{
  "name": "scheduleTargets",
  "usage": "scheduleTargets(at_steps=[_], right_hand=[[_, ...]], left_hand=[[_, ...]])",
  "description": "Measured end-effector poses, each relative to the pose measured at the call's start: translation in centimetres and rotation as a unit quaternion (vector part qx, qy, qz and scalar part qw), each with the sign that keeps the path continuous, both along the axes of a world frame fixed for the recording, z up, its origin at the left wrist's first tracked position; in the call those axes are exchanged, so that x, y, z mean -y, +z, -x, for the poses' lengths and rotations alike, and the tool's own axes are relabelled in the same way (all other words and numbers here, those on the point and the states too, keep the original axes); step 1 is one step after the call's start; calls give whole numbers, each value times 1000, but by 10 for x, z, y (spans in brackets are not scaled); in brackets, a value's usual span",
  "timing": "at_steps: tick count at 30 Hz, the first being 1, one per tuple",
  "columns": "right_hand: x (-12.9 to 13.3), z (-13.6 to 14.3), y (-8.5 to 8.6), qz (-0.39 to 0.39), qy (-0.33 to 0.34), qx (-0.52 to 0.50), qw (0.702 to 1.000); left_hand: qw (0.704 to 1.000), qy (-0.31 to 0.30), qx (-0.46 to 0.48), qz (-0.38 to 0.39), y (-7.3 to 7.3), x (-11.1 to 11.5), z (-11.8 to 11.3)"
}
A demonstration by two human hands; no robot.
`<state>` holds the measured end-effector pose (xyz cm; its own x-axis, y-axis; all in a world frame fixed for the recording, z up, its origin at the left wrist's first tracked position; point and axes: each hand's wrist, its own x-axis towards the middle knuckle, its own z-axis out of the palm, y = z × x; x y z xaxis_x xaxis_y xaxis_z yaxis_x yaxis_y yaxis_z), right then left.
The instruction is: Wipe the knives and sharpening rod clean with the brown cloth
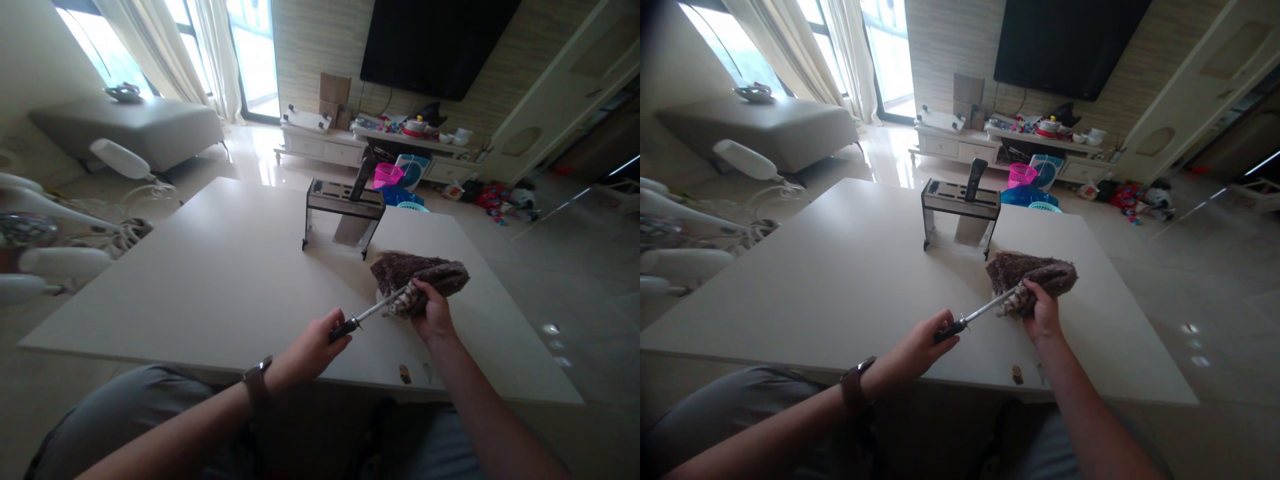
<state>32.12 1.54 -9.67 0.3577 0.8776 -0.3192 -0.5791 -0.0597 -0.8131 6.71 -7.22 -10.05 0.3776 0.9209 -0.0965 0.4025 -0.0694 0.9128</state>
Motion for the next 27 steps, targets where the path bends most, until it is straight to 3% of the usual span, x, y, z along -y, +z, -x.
scheduleTargets(at_steps=[4, 9, 19, 23, 27], right_hand=[[3, 0, 1, 12, -2, -6, 1000], [12, 24, -3, 5, 18, 5, 1000], [54, 67, -31, 26, 129, 88, 987], [48, 66, -26, 24, 106, 81, 991], [31, 55, -16, 15, 60, 63, 996]], left_hand=[[1000, 4, -15, 1, 1, -1, 2], [1000, 18, -5, 12, -6, -6, 1], [999, 27, 17, -4, -21, -2, -3], [999, 20, 41, -26, -17, -6, -3], [999, 35, 1, -35, -13, -10, -2]])
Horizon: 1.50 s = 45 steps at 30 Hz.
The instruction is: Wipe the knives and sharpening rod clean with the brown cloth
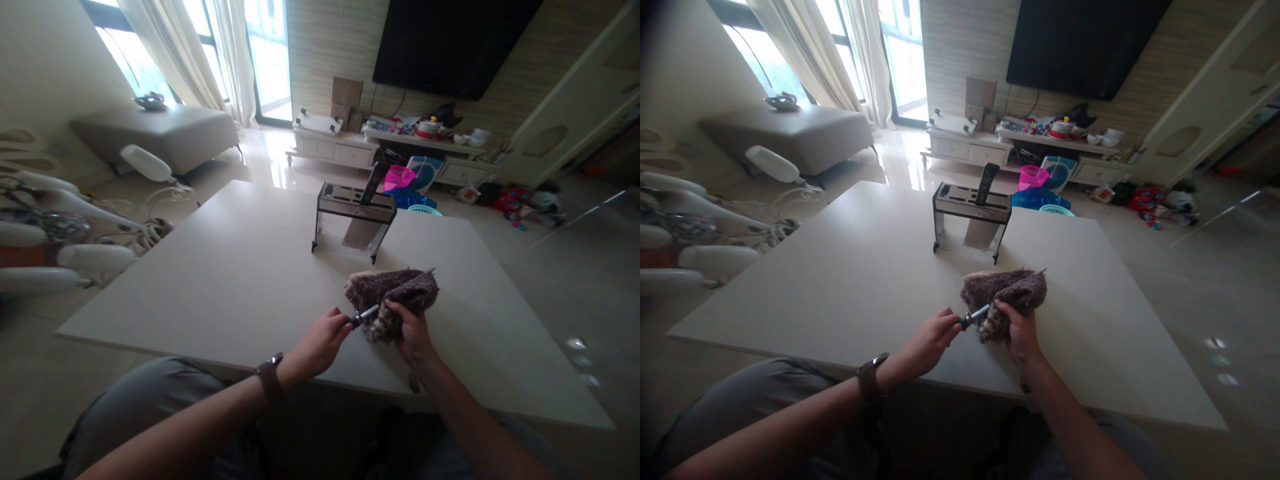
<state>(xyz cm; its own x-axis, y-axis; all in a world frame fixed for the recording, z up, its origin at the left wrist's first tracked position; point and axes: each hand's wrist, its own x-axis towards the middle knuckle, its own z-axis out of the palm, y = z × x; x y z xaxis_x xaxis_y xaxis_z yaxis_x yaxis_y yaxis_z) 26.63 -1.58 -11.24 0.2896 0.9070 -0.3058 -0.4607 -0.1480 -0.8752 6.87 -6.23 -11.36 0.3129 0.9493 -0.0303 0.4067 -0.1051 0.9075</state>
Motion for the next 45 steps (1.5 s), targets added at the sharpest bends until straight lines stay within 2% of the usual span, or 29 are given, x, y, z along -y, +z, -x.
scheduleTargets(at_steps=[4, 8, 13, 18, 23, 29, 33, 36, 40, 45], right_hand=[[-12, -19, 8, -27, -53, -8, 998], [-12, -32, 10, -37, -69, -15, 997], [-12, -34, 9, -41, -64, -12, 997], [-14, -27, 8, -40, -55, -14, 998], [0, -9, 2, 17, -14, -11, 1000], [23, 13, -10, 10, 61, 15, 998], [17, 11, -9, 12, 83, 22, 996], [0, -1, 1, 5, 54, 1, 999], [-19, -25, 15, -29, -36, -9, 999], [-23, -49, 23, -34, -71, -27, 996]], left_hand=[[1000, -2, -22, 2, 0, 1, 3], [1000, -6, -14, -6, 0, 3, 3], [1000, 13, -10, -17, -2, 3, 3], [1000, 6, -4, 11, -1, 3, 2], [1000, -1, 4, 19, 0, 2, 0], [1000, -1, 26, 10, -4, 5, -4], [1000, -13, 15, -7, -2, 6, -2], [1000, -16, 10, 7, 3, 3, -1], [1000, -2, -1, 13, 7, 0, 1], [999, 11, -16, -26, 7, 3, 1]])
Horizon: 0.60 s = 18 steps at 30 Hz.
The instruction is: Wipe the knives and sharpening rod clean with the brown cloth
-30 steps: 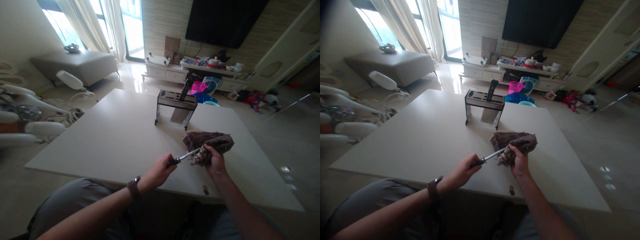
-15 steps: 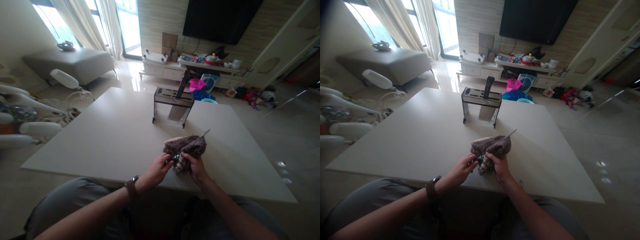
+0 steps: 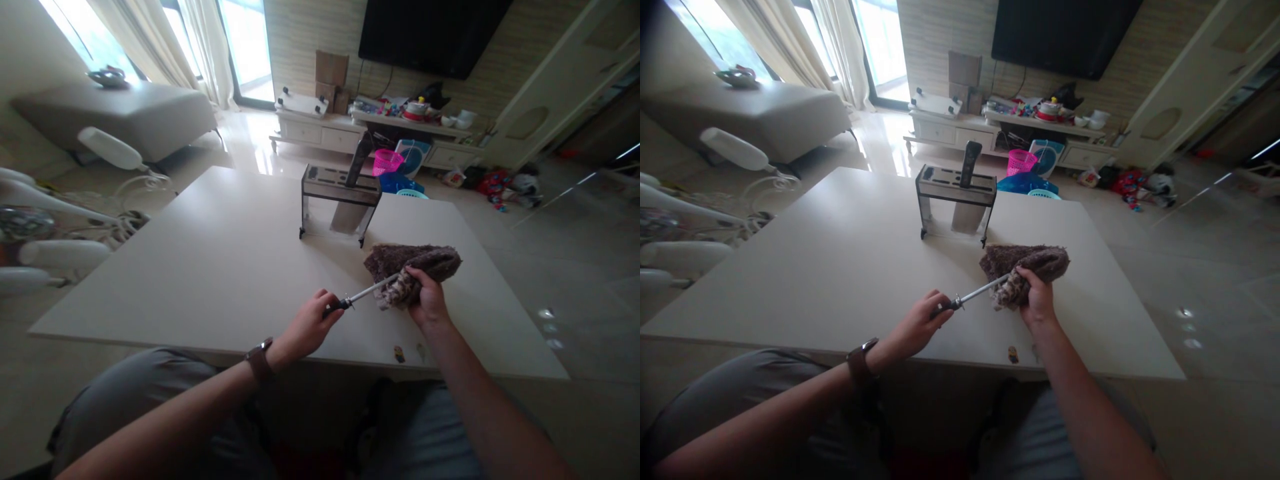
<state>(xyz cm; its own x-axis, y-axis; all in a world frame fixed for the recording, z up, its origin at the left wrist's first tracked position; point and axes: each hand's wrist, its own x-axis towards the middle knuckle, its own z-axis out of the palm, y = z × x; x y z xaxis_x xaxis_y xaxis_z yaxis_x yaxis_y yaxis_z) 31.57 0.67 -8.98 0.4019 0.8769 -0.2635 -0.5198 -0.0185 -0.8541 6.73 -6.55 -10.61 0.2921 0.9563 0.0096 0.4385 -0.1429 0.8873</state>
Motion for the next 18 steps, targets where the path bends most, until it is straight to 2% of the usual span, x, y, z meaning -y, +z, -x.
scheduleTargets(at_steps=[5, 13, 18], right_hand=[[7, 5, -4, 6, 23, -4, 1000], [37, 58, -25, 48, 154, 10, 987], [34, 54, -25, 60, 148, -9, 987]], left_hand=[[1000, 9, 9, -7, -1, 0, -1], [997, -5, 74, 23, -8, 0, -4], [998, -3, 69, -4, -2, 3, -5]])
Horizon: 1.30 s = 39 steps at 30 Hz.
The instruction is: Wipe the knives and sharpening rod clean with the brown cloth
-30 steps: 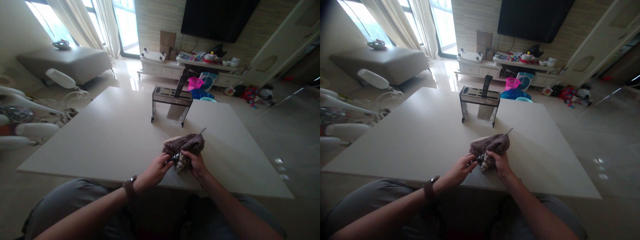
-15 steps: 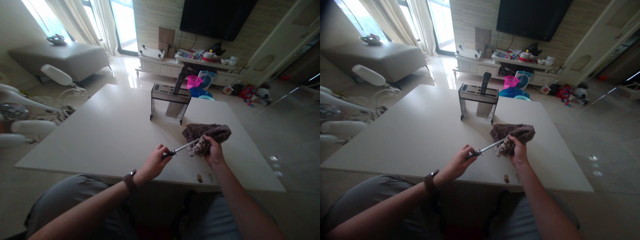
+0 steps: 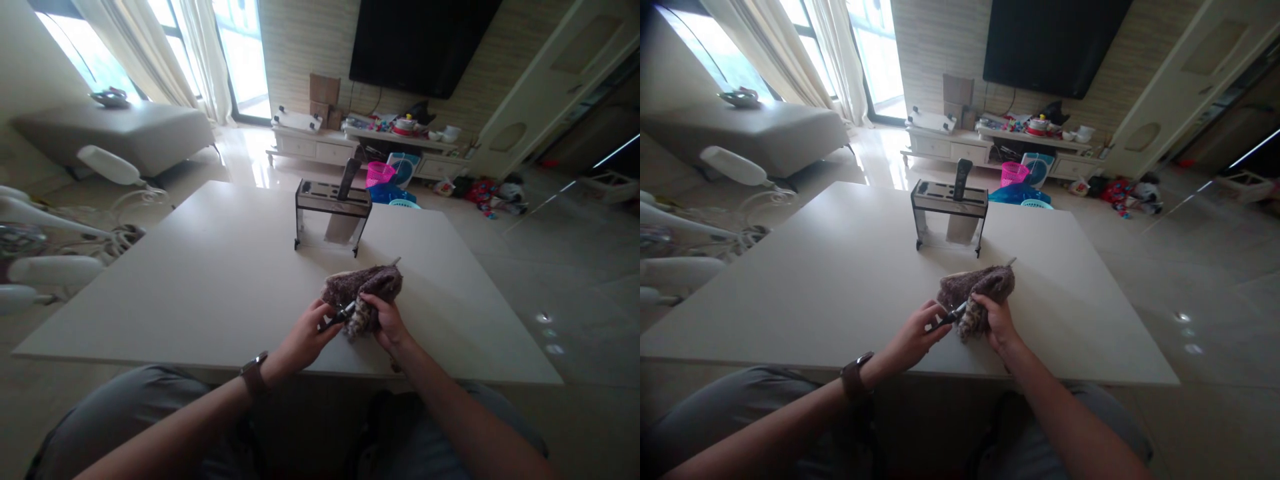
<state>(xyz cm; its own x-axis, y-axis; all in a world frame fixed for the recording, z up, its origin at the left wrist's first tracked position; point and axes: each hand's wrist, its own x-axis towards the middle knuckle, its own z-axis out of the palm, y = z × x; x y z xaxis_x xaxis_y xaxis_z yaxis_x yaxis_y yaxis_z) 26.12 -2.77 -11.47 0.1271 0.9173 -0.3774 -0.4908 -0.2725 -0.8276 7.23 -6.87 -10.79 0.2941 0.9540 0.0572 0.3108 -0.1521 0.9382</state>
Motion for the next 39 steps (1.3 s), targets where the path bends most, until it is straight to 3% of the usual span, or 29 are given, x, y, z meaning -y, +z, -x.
scheduleTargets(at_steps=[6, 11, 19, 29, 34, 39], right_hand=[[-17, -35, 11, -12, -87, -6, 996], [-29, -47, 19, -33, -111, -11, 993], [-17, -28, 15, -36, -93, -5, 995], [11, -2, -1, -4, -4, 0, 1000], [8, 8, -6, -6, 16, 2, 1000], [-4, 1, -5, 1, -11, -11, 1000]], left_hand=[[1000, -8, -26, 5, 4, 0, 6], [1000, -6, -29, 5, 0, -4, 6], [996, 11, 13, 93, -3, -6, 4], [994, -13, 23, 109, -6, -2, 1], [995, -9, 16, 101, -10, -5, 0], [996, -10, -4, 88, -2, -4, 1]])
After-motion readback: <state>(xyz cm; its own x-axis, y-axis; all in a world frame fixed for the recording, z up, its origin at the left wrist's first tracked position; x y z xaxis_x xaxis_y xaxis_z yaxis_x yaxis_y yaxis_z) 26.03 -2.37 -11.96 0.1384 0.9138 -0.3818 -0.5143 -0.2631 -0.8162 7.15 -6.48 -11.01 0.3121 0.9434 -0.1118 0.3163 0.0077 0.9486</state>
